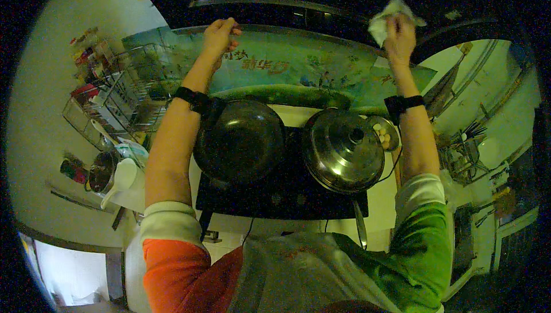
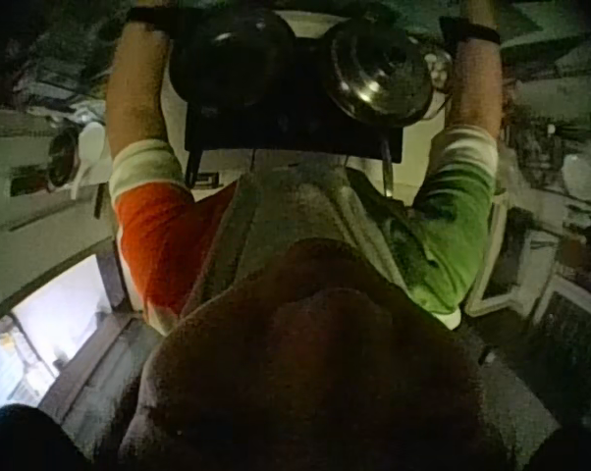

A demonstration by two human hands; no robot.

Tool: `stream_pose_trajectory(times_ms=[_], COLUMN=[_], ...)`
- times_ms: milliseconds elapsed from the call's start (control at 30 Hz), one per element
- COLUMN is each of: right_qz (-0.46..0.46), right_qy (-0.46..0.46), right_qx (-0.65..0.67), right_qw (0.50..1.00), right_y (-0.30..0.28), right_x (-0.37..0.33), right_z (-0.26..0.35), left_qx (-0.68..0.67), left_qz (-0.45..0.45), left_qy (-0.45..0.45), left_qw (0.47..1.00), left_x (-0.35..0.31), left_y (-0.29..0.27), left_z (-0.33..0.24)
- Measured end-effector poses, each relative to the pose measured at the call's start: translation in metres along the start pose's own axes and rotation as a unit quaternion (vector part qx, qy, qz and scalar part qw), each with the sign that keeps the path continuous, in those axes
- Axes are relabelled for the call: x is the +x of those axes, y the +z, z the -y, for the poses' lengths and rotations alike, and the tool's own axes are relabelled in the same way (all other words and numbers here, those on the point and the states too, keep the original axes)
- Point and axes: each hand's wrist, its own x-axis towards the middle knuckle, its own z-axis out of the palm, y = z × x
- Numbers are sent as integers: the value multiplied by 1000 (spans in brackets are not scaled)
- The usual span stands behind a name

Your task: The person cleans a kitchen by wiping a frying pan and a pot lid with a cloth, then washes chopsticks at the sink. They continue by wiping the range hood and surrounding wall with a paper towel.

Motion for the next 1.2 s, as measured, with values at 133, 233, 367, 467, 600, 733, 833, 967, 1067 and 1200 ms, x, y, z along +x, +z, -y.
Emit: stream_pose_trajectory(times_ms=[133, 233, 367, 467, 600, 733, 833, 967, 1067, 1200], right_qz=[100, 160, 93, 98, 51, 21, 127, 238, 149, 265], right_qy=[-101, -48, -85, -104, -128, -140, -159, -168, -216, -211], right_qx=[-95, -124, -85, -89, -107, -57, -59, 61, 106, 52], right_qw=[985, 978, 988, 986, 985, 988, 977, 955, 959, 939], right_y=[62, 89, 116, 149, 187, 225, 268, 311, 313, 299], right_x=[-37, -48, -47, -49, -48, -42, -36, -27, -18, -4], right_z=[-13, -10, 12, 40, 70, 113, 170, 264, 309, 304], left_qx=[-21, -28, -18, -24, -49, -61, -21, -31, -63, -47], left_qz=[10, 28, 15, 7, -10, -11, -43, -60, -68, -90], left_qy=[-43, -57, -78, -65, -82, -71, -47, 2, -40, -55], left_qw=[999, 998, 997, 998, 995, 996, 998, 998, 995, 993], left_x=[11, 11, 10, 14, 19, 32, 47, 61, 64, 63], left_y=[-17, -33, -54, -66, -72, -64, -53, -51, -62, -80], left_z=[34, 54, 71, 79, 90, 95, 89, 79, 81, 94])
